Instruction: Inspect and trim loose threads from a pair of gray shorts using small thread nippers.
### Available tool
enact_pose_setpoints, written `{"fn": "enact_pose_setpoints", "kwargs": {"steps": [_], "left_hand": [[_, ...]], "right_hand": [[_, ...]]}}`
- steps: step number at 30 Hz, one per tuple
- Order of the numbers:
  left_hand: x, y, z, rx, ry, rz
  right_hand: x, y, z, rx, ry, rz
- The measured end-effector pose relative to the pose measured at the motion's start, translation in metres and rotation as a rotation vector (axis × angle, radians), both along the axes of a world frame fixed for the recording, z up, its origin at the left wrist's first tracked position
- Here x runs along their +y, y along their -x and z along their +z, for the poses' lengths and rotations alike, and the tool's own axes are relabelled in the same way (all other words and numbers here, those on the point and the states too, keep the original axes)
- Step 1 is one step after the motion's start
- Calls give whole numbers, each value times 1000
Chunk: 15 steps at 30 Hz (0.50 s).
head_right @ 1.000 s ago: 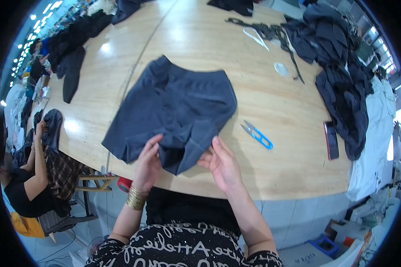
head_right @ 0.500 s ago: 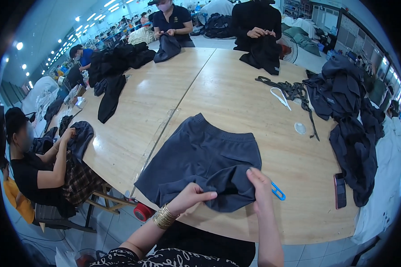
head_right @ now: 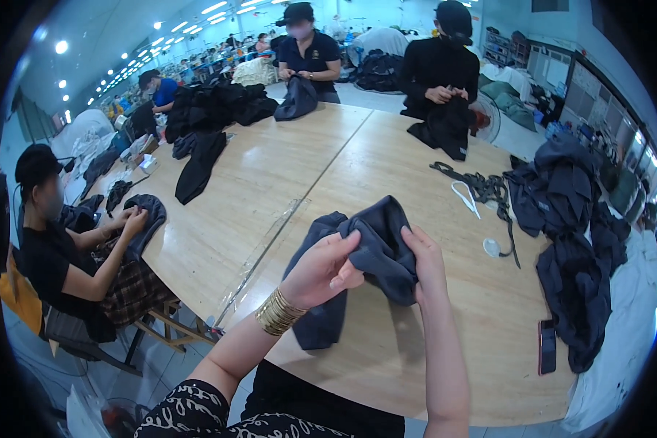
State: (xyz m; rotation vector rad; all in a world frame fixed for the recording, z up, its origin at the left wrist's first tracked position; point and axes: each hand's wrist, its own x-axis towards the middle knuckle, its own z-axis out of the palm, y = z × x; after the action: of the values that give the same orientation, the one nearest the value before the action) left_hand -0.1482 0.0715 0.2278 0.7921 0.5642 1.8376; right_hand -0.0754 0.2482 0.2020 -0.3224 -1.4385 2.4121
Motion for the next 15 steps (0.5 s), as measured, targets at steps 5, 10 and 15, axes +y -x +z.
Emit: {"fn": "enact_pose_setpoints", "kwargs": {"steps": [5, 10, 15], "left_hand": [[-19, 3, -58, 109, 713, 279], [-77, -6, -112, 242, 629, 592], [-27, -54, -97, -379, 481, 470]], "right_hand": [[12, -11, -58, -207, -835, -320], [-20, -11, -118, -208, -784, -244], [-27, -33, -126, -200, -819, -290]]}}
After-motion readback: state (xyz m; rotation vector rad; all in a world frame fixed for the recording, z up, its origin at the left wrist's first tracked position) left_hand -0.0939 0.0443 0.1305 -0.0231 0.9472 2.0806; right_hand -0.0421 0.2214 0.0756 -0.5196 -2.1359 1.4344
